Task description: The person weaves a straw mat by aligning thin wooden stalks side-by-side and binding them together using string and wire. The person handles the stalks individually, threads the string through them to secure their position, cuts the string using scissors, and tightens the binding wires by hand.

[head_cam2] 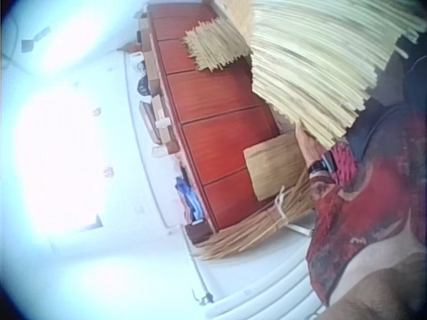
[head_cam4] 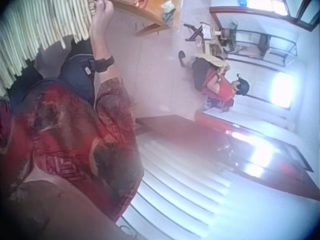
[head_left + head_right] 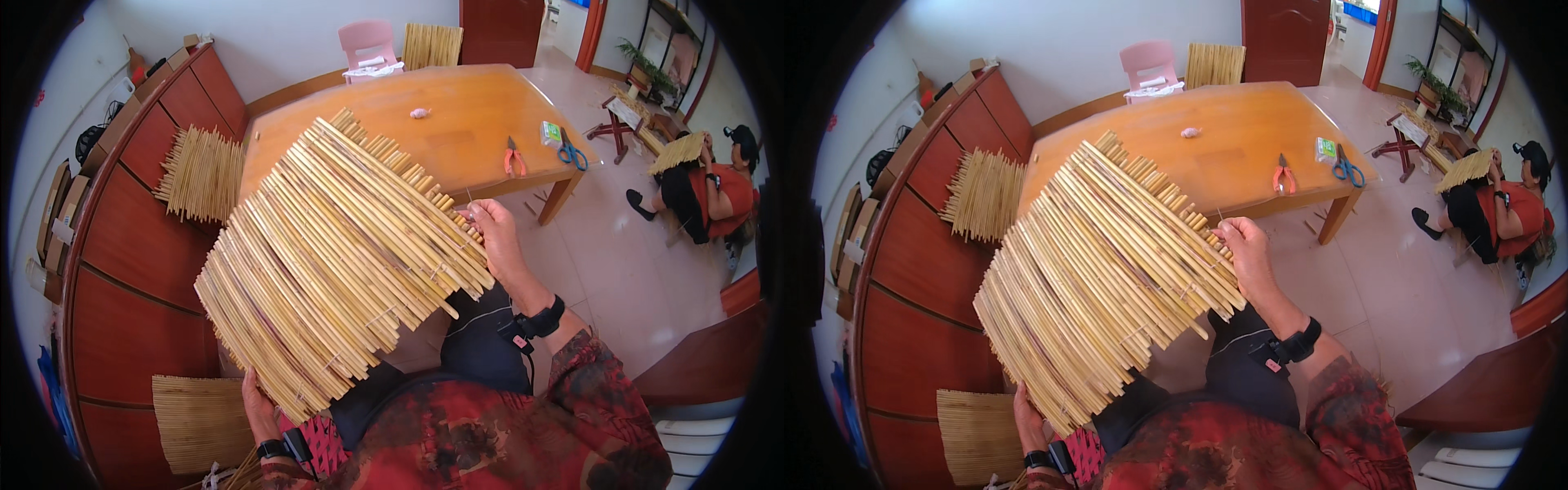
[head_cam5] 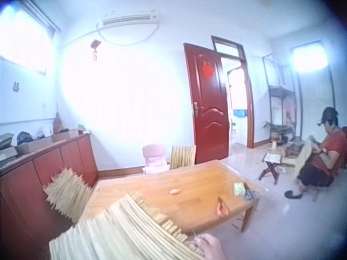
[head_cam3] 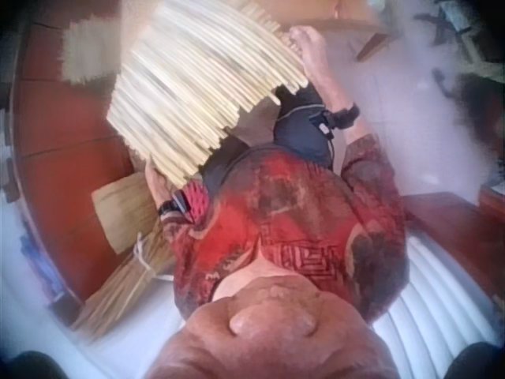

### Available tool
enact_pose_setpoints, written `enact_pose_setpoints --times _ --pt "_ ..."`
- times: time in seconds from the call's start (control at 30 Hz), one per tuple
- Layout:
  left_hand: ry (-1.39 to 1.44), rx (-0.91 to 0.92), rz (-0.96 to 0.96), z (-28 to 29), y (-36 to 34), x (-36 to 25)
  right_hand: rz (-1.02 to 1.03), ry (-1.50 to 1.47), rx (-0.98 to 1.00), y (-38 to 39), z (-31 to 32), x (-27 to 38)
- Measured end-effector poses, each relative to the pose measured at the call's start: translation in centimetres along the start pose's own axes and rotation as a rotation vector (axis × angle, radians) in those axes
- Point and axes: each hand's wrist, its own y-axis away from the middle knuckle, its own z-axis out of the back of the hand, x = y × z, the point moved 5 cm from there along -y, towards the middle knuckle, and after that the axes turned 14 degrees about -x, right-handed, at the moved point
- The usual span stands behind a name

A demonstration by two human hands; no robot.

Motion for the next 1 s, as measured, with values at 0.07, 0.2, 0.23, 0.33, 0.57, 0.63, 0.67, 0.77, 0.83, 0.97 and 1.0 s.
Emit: enact_pose_setpoints --times 0.07,0.2,0.23,0.33,0.57,0.63,0.67,0.77,0.83,0.97,1.0 --pt "-0.033 -0.032 0.023 -0.6 0.2 0.2 -0.057 0.041 0.018 0.0 0.1 -0.1" --pt "-0.090 -0.030 0.001 -1.1 0.5 -0.7 -0.135 0.048 0.061 -0.3 0.8 -2.5" --pt "-0.091 -0.052 0.003 -1.0 1.0 -1.1 -0.178 0.035 0.050 0.0 0.7 -2.8" --pt "-0.141 -0.061 -0.035 -1.6 1.9 -2.0 -0.217 0.021 0.056 -0.4 2.0 -4.2" --pt "-0.431 -0.311 -0.330 -0.6 1.6 -4.2 -0.345 0.052 0.012 -0.5 4.6 -7.7" --pt "-0.364 -0.294 -0.331 -0.3 1.5 -3.5 -0.392 0.047 0.002 -0.8 4.7 -7.7" --pt "-0.308 -0.268 -0.326 -0.5 1.5 -3.4 -0.391 0.046 0.010 -1.0 4.6 -7.7" --pt "-0.373 -0.294 -0.369 -0.6 1.3 -3.5 -0.398 0.112 -0.014 -1.7 4.6 -7.9" --pt "-0.371 -0.329 -0.349 -0.5 1.0 -3.5 -0.387 0.160 0.022 -2.2 4.4 -7.9" --pt "-0.403 -0.367 -0.365 -0.2 1.0 -3.4 -0.290 0.337 0.053 -3.0 3.3 -7.6" --pt "-0.397 -0.369 -0.363 -0.4 1.1 -3.3 -0.286 0.340 0.057 -3.1 3.2 -7.7"
